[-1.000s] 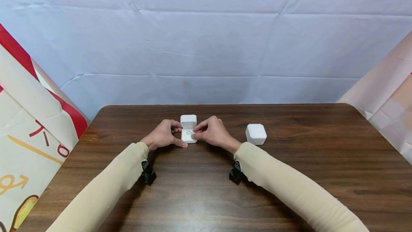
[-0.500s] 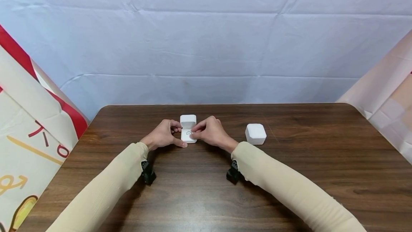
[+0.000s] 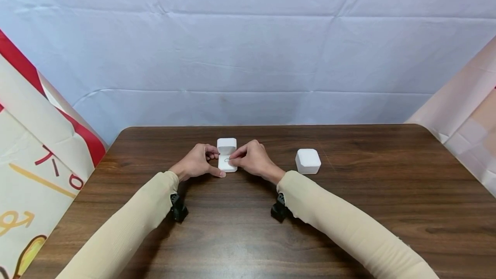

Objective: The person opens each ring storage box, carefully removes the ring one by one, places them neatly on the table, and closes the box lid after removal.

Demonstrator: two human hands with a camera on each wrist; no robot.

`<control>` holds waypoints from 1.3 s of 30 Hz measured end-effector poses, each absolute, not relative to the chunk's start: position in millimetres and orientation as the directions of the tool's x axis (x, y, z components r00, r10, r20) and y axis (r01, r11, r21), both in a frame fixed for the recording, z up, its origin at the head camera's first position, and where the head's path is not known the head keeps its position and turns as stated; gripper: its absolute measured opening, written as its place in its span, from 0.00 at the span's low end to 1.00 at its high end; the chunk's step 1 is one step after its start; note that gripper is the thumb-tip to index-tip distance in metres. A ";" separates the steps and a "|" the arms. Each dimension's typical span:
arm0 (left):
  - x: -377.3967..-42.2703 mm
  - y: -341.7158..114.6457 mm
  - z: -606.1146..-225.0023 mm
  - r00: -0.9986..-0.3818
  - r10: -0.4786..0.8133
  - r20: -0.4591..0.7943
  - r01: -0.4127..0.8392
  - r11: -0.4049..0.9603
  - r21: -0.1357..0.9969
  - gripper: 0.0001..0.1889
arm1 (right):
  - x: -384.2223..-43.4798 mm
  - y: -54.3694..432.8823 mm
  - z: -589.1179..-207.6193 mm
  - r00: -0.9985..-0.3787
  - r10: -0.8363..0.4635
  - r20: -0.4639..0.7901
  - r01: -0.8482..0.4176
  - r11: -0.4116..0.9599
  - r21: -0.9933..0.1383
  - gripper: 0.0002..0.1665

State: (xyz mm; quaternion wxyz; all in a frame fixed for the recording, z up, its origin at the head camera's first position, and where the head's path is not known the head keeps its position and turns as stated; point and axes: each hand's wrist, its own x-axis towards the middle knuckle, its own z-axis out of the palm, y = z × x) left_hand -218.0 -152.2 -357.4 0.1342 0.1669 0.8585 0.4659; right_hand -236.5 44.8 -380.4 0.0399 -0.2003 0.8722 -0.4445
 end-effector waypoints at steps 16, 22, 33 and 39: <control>-239.8 -160.8 -388.7 -0.919 0.386 -0.076 0.149 0.520 0.841 0.25 | -237.1 45.4 -379.1 -0.921 -0.379 0.093 -0.295 0.519 -0.802 0.03; -238.5 -160.0 -388.3 -0.917 0.393 -0.073 0.151 0.508 0.848 0.26 | -236.8 46.1 -378.1 -0.924 -0.367 0.102 -0.299 0.533 -0.791 0.02; -240.4 -160.4 -389.1 -0.919 0.388 -0.070 0.160 0.529 0.834 0.24 | -235.8 47.2 -377.8 -0.932 -0.347 0.105 -0.290 0.539 -0.791 0.02; -240.2 -160.8 -388.8 -0.917 0.395 -0.064 0.168 0.526 0.834 0.24 | -235.3 47.9 -377.3 -0.930 -0.347 0.120 -0.302 0.538 -0.787 0.03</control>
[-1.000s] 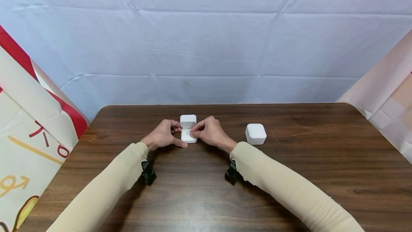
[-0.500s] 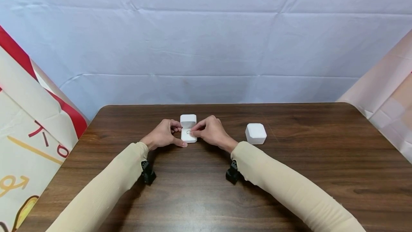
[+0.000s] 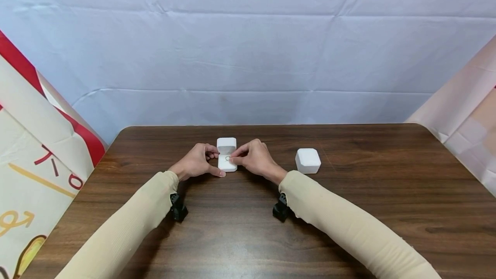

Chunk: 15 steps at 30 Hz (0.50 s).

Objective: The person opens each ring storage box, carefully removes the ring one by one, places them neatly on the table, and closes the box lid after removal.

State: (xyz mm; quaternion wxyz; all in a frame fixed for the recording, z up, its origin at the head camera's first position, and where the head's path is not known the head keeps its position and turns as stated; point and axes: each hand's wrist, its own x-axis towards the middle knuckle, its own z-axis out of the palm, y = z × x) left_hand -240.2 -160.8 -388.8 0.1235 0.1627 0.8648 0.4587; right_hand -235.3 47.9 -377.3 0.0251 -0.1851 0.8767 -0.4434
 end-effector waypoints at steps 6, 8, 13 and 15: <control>-230.6 -157.1 -375.1 -0.912 0.406 -0.058 0.174 0.511 0.842 0.23 | -235.4 49.8 -376.1 -0.931 -0.344 0.120 -0.300 0.536 -0.789 0.03; -231.2 -157.0 -375.6 -0.914 0.402 -0.065 0.167 0.515 0.841 0.24 | -235.4 50.7 -375.3 -0.932 -0.342 0.119 -0.296 0.532 -0.793 0.03; -239.8 -161.0 -388.2 -0.914 0.402 -0.057 0.179 0.524 0.833 0.24 | -233.7 54.5 -372.3 -0.929 -0.354 0.107 -0.289 0.514 -0.808 0.02; -239.8 -160.8 -388.2 -0.914 0.402 -0.057 0.178 0.524 0.833 0.24 | -232.5 56.3 -370.5 -0.926 -0.363 0.104 -0.288 0.501 -0.816 0.02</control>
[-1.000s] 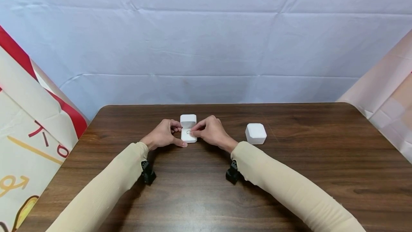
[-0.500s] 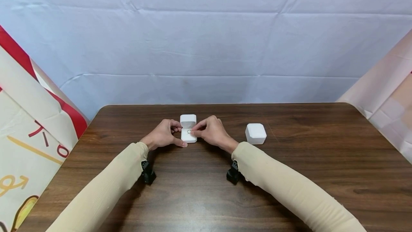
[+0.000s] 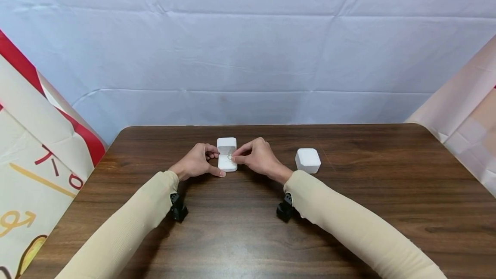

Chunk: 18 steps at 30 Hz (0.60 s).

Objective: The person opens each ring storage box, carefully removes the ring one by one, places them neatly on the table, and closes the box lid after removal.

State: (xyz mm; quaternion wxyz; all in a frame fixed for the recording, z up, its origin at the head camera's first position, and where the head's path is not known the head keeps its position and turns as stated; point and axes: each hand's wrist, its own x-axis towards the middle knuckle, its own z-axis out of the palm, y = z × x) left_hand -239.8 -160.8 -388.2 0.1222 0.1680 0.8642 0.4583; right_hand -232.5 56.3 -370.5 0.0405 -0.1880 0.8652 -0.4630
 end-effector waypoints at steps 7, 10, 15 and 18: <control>-239.1 -159.9 -387.4 -0.914 0.402 -0.059 0.174 0.518 0.837 0.25 | -229.1 63.6 -364.2 -0.917 -0.388 0.097 -0.285 0.464 -0.839 0.02; -236.1 -158.6 -382.7 -0.912 0.406 -0.063 0.170 0.512 0.842 0.24 | -226.6 66.0 -361.9 -0.908 -0.410 0.085 -0.285 0.456 -0.843 0.03; -223.2 -153.8 -363.5 -0.906 0.418 -0.072 0.165 0.504 0.848 0.22 | -220.5 68.2 -360.9 -0.878 -0.477 0.050 -0.288 0.440 -0.851 0.03; -217.4 -151.8 -355.6 -0.904 0.421 -0.072 0.166 0.501 0.849 0.22 | -215.5 68.8 -362.1 -0.837 -0.546 0.025 -0.307 0.433 -0.848 0.03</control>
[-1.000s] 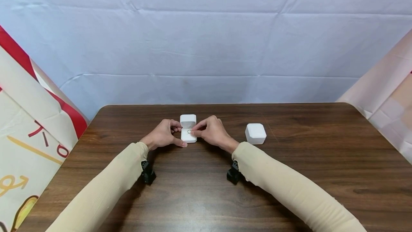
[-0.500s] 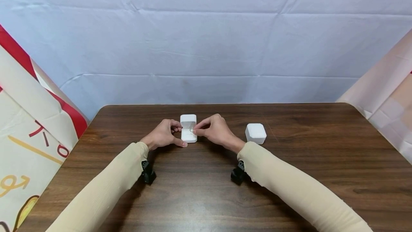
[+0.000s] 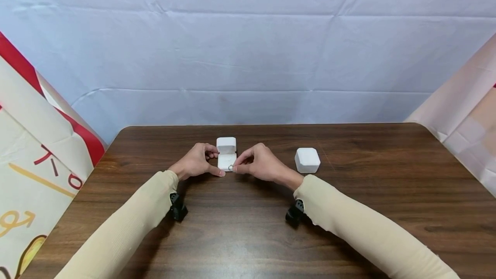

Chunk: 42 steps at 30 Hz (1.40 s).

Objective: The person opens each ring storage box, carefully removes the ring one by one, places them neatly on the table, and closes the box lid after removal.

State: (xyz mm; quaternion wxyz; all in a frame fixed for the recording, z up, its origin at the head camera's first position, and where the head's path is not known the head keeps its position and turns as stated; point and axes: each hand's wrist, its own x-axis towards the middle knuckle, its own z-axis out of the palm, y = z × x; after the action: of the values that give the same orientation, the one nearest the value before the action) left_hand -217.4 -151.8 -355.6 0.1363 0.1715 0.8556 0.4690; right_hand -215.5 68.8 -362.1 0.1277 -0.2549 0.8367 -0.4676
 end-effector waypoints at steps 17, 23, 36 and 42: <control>-216.1 -151.3 -353.7 -0.911 0.405 -0.082 0.146 0.501 0.853 0.23 | -188.1 63.7 -364.5 -0.680 -0.734 0.001 -0.469 0.433 -0.770 0.03; -216.5 -152.0 -355.2 -0.909 0.412 -0.070 0.164 0.507 0.846 0.22 | -184.6 58.9 -365.9 -0.664 -0.747 0.020 -0.525 0.448 -0.724 0.04; -230.3 -156.5 -375.4 -0.912 0.403 -0.078 0.154 0.512 0.845 0.23 | -183.0 51.6 -368.9 -0.692 -0.722 0.013 -0.548 0.513 -0.661 0.06; -239.3 -159.8 -388.6 -0.915 0.397 -0.073 0.157 0.517 0.841 0.23 | -183.6 49.8 -368.9 -0.695 -0.719 0.005 -0.553 0.529 -0.644 0.07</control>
State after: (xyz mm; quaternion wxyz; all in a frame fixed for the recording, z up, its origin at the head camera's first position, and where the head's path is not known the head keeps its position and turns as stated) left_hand -239.3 -159.8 -388.6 0.1290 0.1608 0.8614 0.4642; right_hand -183.6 49.8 -368.9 0.1316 -0.3678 0.8645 -0.3162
